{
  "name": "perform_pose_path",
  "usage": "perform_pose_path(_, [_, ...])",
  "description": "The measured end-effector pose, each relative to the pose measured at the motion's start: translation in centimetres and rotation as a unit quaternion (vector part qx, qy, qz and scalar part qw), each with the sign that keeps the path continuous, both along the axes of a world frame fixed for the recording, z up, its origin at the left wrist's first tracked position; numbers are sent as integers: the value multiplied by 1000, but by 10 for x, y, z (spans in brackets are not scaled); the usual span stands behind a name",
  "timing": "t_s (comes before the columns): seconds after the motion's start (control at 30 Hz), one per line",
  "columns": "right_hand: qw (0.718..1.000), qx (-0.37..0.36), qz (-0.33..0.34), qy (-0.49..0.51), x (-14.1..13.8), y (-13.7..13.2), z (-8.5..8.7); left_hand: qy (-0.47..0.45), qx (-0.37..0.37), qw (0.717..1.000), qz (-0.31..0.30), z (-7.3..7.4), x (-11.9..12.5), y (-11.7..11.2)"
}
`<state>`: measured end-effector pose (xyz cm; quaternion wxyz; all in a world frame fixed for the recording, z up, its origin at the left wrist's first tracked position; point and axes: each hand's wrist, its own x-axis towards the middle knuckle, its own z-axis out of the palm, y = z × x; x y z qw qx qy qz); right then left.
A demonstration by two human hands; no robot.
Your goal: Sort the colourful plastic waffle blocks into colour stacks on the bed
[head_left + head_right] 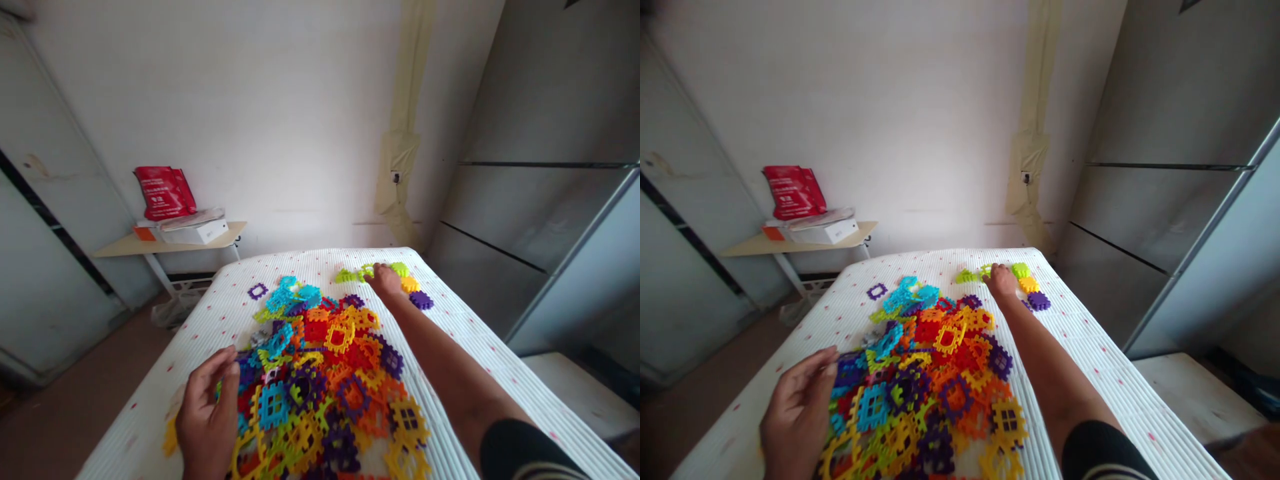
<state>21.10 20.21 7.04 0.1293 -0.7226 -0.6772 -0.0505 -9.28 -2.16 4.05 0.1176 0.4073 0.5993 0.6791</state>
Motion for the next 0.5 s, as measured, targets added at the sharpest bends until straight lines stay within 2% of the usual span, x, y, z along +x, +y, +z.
perform_pose_path(0.2, [1000,-24,12,-14,-11,16,-12,10,-1,1000,3,-3,-3,2])
perform_pose_path(0.5, [999,-44,11,-25,-11,24,-20,19,-3,1000,2,-1,0,-2])
